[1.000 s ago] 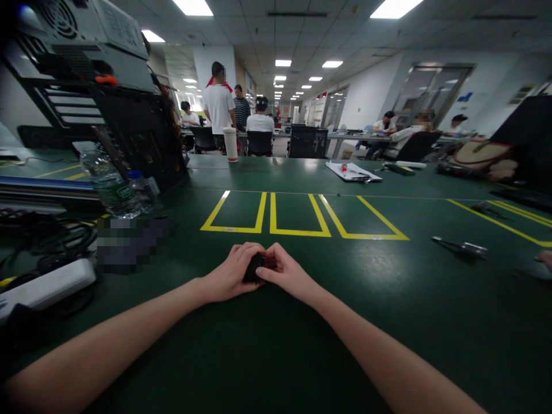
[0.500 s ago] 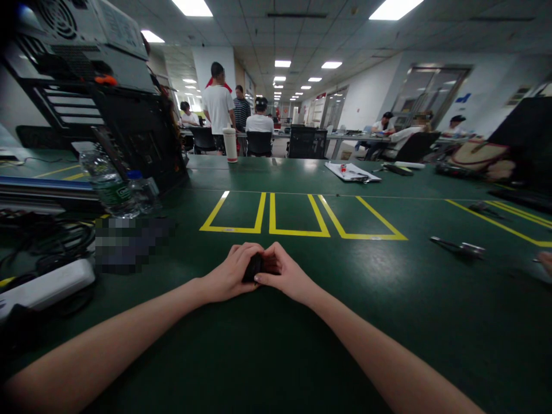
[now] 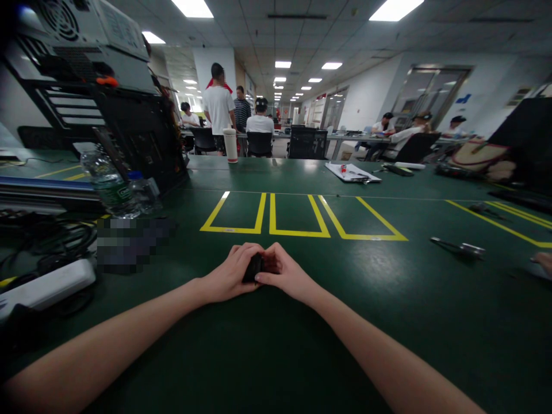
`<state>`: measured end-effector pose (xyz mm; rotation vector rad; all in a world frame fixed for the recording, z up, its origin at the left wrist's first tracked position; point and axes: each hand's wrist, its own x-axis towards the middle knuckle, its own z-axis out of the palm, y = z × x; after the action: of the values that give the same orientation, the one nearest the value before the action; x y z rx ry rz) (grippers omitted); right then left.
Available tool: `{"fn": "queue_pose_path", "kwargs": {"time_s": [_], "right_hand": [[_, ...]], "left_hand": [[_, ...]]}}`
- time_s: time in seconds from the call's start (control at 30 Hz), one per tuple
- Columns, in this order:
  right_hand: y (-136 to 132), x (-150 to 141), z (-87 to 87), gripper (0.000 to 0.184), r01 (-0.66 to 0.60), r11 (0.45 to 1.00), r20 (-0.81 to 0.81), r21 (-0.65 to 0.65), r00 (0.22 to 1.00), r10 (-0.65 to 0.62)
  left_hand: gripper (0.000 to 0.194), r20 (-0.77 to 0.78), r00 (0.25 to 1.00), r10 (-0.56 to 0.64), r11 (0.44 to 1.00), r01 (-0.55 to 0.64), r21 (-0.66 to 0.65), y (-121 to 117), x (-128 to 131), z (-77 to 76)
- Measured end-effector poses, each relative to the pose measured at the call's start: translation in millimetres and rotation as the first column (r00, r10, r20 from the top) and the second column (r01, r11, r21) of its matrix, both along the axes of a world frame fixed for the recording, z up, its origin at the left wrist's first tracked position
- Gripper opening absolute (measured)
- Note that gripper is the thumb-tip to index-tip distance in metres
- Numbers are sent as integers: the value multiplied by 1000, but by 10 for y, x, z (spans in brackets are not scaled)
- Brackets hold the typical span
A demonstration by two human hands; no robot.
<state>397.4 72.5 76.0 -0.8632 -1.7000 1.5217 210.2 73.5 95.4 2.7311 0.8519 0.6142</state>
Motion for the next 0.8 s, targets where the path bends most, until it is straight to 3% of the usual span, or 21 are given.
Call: {"fn": "queue_pose_path", "kwargs": {"time_s": [0.07,0.2,0.3,0.57,0.8], "right_hand": [[-5,-3,1,33,0,1000,-27,8,1000,1],[-16,-32,-11,21,74,997,-5,24,997,-74],[-6,-41,-29,25,123,992,36,16,992,-124],[0,-13,-9,34,7,1000,-42,-6,999,-8],[-36,-40,30,21,104,994,-4,-11,995,-104]], "left_hand": [[56,13,1000,5,1000,-5,4,3,2,-7],[60,41,999,21,1000,-22,21,28,20,-57],[60,38,999,20,1000,-21,16,37,27,-77],[56,11,1000,4,1000,-4,-7,-3,1,0],[53,18,1000,-1,1000,1,-7,-14,-8,32]]}}
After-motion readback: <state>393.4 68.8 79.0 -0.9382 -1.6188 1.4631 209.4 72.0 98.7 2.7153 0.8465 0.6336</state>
